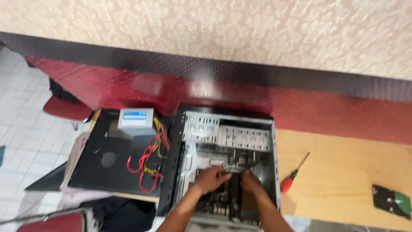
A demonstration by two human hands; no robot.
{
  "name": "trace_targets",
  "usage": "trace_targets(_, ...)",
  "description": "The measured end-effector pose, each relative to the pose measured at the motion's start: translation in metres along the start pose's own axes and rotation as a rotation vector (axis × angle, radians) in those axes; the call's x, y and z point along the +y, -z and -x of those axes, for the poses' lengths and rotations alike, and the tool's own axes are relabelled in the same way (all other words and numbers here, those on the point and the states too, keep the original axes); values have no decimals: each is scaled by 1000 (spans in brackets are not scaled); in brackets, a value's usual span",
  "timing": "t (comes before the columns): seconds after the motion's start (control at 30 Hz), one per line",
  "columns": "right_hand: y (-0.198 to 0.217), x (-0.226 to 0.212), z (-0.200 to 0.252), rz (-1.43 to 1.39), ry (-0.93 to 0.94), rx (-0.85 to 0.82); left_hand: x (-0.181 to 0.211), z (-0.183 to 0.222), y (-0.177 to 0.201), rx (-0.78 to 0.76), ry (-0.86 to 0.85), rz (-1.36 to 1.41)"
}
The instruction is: Connecting internal power and signal cables to a motherboard inside a PC case.
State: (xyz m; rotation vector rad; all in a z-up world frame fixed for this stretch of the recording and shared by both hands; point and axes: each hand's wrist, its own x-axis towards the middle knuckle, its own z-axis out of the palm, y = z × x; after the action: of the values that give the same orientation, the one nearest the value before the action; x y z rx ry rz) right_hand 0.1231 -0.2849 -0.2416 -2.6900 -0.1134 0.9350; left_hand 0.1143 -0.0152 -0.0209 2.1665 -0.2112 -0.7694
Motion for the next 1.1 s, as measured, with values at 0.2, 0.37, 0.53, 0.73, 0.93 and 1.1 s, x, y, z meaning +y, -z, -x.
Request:
trace_targets(0.2,18,-3,-4,-159,47,5,-23,-25,-15,108,-181,80)
trace_targets(0.37,46,-25,18,-286,-103,-24,-46,-32,-33,-24,-223,175)
trace_targets(0.53,74,-42,40,-245,-127,-59,-34,-41,-38,-141,-209,152)
trace_targets(0.73,173,-125,127,-308,-85,-52,-41,-52,-38,-85,-85,63)
trace_targets(0.93,125,-80,74,-60,5,-173,-24,-48,-11,85,-85,64)
trace_targets(1.1,137,-94,84,-69,24,-180,-24,-51,-8,134,-88,0)
